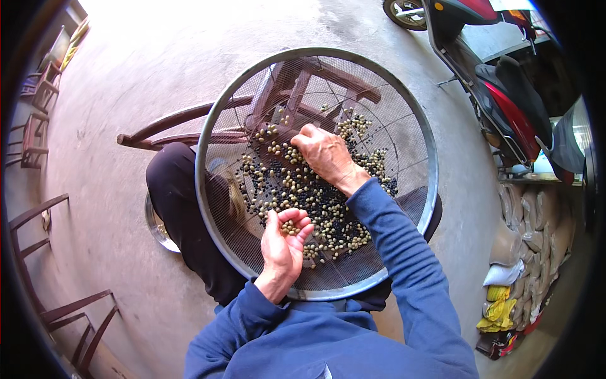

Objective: Sorting and cleaning small seeds or berries on a circular metal sieve.

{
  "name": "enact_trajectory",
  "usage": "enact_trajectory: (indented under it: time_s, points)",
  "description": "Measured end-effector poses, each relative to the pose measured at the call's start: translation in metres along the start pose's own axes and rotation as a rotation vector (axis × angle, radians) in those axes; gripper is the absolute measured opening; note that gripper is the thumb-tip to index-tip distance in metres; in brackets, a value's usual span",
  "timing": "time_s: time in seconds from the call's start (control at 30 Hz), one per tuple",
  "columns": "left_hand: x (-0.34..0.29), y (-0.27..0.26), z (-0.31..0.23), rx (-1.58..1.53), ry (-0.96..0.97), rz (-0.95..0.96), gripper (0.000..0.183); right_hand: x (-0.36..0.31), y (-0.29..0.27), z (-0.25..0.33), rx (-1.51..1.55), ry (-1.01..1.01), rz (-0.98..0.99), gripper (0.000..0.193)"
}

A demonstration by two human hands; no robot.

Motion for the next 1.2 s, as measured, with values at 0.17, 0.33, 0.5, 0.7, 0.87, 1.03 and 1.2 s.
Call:
enact_trajectory:
  time_s: [0.17,0.33,0.5,0.7,0.87,1.03,1.2]
  points:
    - [-0.001,0.002,-0.002,0.015,-0.006,-0.004,0.050,0.001,0.003,0.001,-0.086,-0.088,0.052,0.004]
    - [-0.001,0.003,-0.001,0.031,-0.014,0.004,0.050,-0.010,-0.002,-0.001,-0.037,-0.065,0.031,0.005]
    - [0.001,0.002,-0.001,0.025,-0.013,0.003,0.051,-0.042,-0.027,0.045,0.309,0.013,-0.072,0.006]
    - [0.002,0.003,0.001,0.023,0.009,0.028,0.054,-0.088,-0.021,0.103,0.494,0.063,0.017,0.008]
    - [0.006,-0.005,0.004,0.010,-0.021,0.040,0.053,-0.080,-0.028,0.100,0.473,0.018,0.059,0.007]
    - [-0.001,0.002,-0.002,0.027,-0.026,0.027,0.050,-0.025,-0.028,0.032,0.293,0.127,-0.124,0.009]
    - [-0.001,0.001,-0.001,0.016,-0.026,0.031,0.050,0.039,-0.005,-0.012,0.241,0.188,-0.150,0.007]
Point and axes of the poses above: each hand's wrist, its own x-axis towards the middle knuckle, its own y-axis out of the palm, z = x × y, the point moved 3 cm from there along x, towards the middle knuckle, and after that the axes turned 14 degrees about x, right-handed, at the moved point
